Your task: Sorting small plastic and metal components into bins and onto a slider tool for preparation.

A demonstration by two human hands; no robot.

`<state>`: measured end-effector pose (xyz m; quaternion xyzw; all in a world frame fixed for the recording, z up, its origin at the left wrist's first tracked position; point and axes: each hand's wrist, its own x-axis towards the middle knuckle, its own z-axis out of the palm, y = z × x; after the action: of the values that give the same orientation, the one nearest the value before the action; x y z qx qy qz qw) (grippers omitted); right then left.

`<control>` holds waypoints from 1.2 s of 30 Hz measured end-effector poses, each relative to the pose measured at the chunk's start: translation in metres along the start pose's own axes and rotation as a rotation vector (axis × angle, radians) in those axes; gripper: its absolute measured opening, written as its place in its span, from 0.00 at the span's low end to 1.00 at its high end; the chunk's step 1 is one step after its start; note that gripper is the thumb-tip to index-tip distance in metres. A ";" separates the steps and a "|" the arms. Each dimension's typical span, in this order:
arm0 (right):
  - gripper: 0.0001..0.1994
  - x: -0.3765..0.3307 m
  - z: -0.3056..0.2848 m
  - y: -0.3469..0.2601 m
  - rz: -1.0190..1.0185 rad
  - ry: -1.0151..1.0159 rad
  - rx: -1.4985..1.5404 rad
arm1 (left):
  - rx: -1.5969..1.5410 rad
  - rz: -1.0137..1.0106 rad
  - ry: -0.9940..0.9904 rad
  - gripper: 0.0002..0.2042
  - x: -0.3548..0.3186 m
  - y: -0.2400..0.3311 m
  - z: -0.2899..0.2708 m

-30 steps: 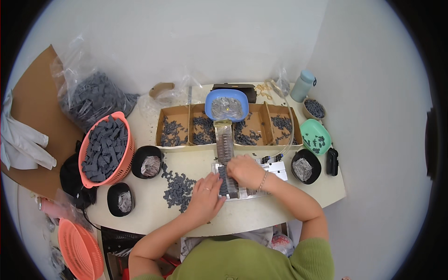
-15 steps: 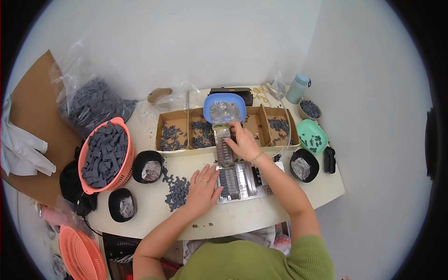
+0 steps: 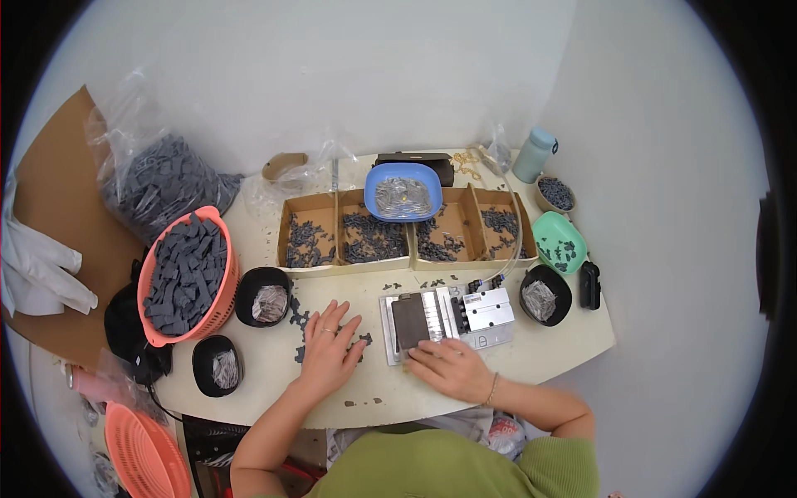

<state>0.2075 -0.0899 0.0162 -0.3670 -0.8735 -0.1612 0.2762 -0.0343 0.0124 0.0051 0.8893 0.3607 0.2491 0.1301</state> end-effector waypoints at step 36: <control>0.30 0.053 0.034 0.129 0.606 -0.157 0.622 | 0.454 0.407 -0.136 0.11 0.022 0.071 0.033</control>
<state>0.2589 0.0437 0.0313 -0.5172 -0.7518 0.2260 0.3409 0.0380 -0.0234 0.0141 0.9643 0.2120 0.1230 -0.1003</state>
